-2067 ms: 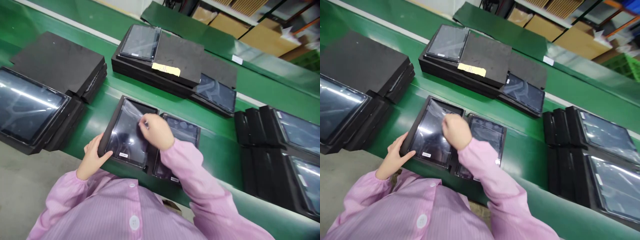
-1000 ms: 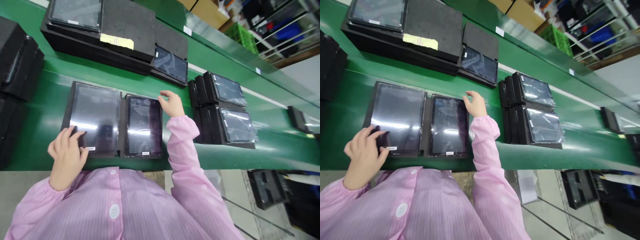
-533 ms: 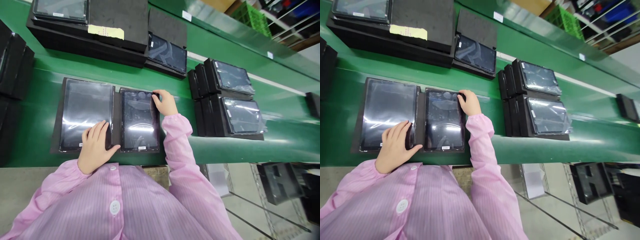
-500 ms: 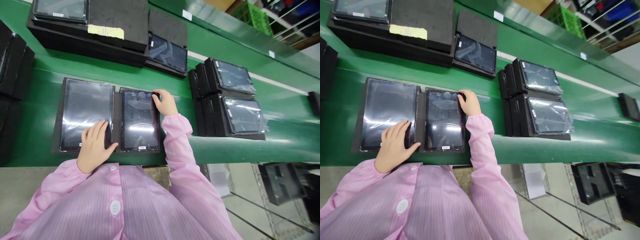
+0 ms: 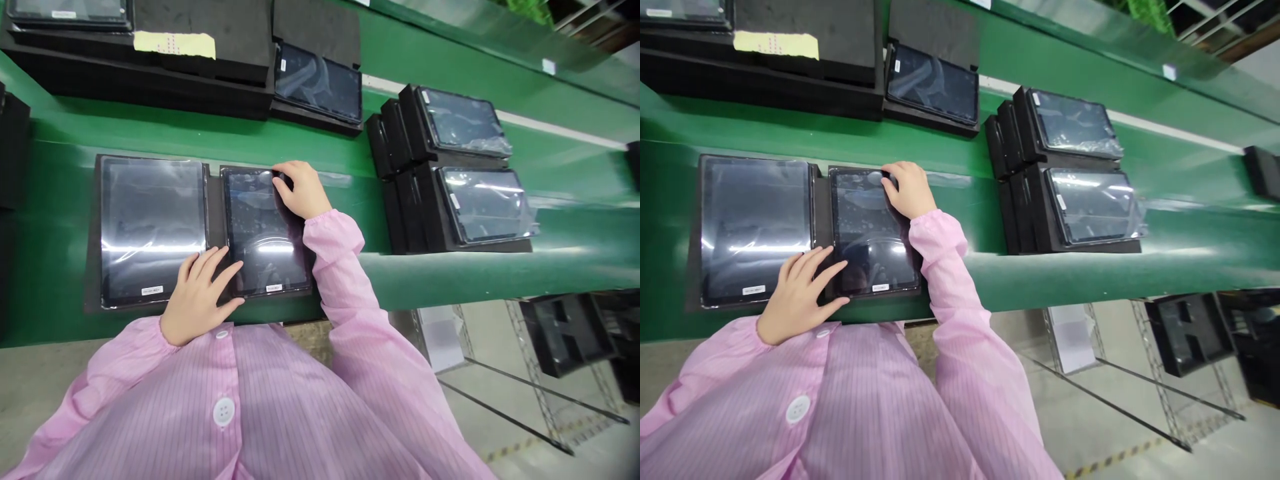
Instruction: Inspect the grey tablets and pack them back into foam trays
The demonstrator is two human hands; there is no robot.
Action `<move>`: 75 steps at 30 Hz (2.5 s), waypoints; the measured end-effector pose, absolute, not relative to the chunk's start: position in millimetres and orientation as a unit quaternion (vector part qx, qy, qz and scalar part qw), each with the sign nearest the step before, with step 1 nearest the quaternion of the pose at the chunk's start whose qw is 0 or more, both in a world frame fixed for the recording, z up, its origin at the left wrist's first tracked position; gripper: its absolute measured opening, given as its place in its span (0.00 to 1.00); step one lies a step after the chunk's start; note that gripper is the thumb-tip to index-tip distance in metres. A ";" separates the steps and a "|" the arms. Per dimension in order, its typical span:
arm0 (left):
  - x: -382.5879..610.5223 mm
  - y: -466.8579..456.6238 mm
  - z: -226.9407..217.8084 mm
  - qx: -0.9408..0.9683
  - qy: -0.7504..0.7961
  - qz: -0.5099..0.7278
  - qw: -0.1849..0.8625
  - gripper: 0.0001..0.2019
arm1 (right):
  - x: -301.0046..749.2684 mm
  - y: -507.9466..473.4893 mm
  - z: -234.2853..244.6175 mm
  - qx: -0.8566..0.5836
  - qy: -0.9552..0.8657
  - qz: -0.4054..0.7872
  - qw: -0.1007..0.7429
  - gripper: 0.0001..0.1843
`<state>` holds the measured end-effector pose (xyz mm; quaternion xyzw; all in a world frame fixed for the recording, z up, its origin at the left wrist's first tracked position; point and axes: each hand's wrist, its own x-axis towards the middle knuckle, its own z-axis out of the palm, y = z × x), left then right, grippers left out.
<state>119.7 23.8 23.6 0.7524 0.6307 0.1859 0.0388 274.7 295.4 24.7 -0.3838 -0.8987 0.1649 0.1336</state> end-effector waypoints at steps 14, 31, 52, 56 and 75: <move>127.4 32.1 27.8 0.739 0.594 0.287 0.140 0.08 | 353.8 199.0 37.5 -0.417 -0.822 0.300 0.245 0.14; 111.6 24.2 12.9 0.822 0.491 0.286 0.043 0.07 | 336.5 128.2 32.1 -0.508 -0.529 0.560 0.386 0.40; 116.9 18.1 21.9 0.809 0.553 0.191 0.060 0.17 | 324.1 122.0 45.8 -0.427 -0.492 0.611 0.449 0.21; 134.0 34.7 24.6 0.682 0.709 0.176 0.025 0.30 | 338.4 131.1 24.5 -0.564 -0.636 0.312 0.424 0.27; 138.5 62.3 57.1 0.219 0.598 0.578 0.511 0.33 | 319.0 134.3 19.5 -0.561 -0.762 0.225 0.234 0.31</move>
